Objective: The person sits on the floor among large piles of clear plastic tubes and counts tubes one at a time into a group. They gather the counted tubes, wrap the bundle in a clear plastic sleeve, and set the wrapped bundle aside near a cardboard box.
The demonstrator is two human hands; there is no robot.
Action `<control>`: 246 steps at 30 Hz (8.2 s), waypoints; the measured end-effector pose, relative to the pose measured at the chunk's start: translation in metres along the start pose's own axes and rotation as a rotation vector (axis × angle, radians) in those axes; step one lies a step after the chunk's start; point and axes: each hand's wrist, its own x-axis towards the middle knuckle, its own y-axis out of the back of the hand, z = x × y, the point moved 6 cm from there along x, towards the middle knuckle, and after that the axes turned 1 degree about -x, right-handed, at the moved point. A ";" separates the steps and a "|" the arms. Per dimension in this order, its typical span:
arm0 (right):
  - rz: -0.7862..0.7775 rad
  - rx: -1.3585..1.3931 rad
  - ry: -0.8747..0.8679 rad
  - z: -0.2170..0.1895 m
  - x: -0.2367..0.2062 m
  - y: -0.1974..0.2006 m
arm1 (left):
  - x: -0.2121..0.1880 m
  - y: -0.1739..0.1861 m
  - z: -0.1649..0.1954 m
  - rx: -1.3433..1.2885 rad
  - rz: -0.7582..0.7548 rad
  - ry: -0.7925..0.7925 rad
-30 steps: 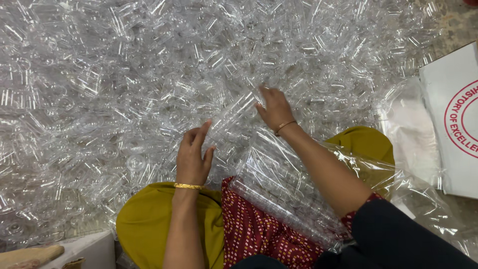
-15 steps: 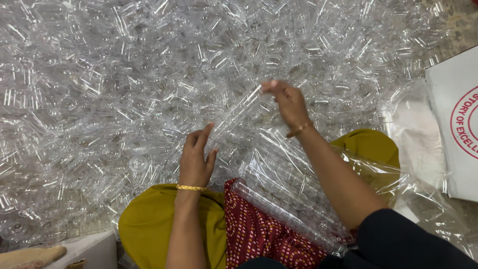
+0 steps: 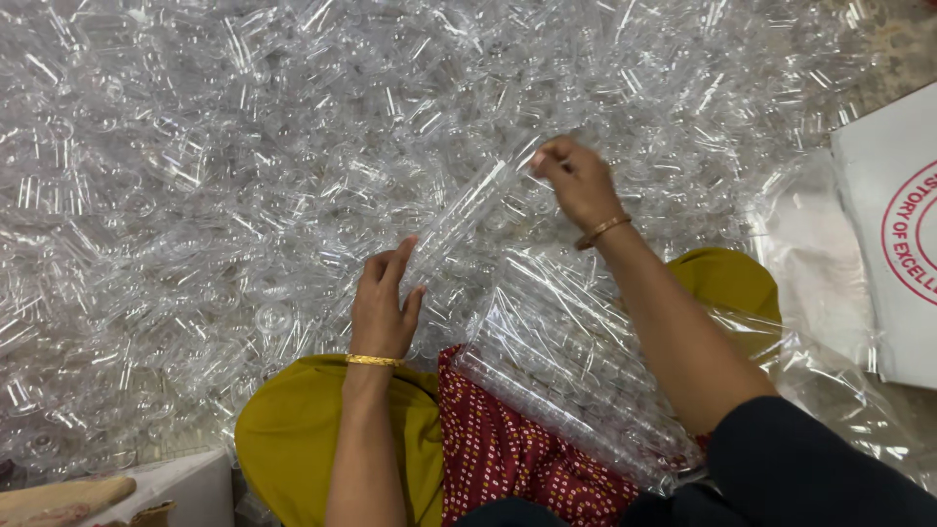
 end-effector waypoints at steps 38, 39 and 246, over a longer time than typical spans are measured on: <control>-0.256 0.357 -0.128 -0.071 -0.164 0.056 | -0.058 -0.054 0.128 -0.601 -0.133 -0.157; -0.253 0.526 -0.104 -0.075 -0.160 0.061 | -0.060 -0.052 0.132 -0.596 -0.150 -0.193; 0.382 0.071 -0.490 0.131 -0.365 0.389 | -0.066 -0.150 0.266 -0.317 -0.477 -0.265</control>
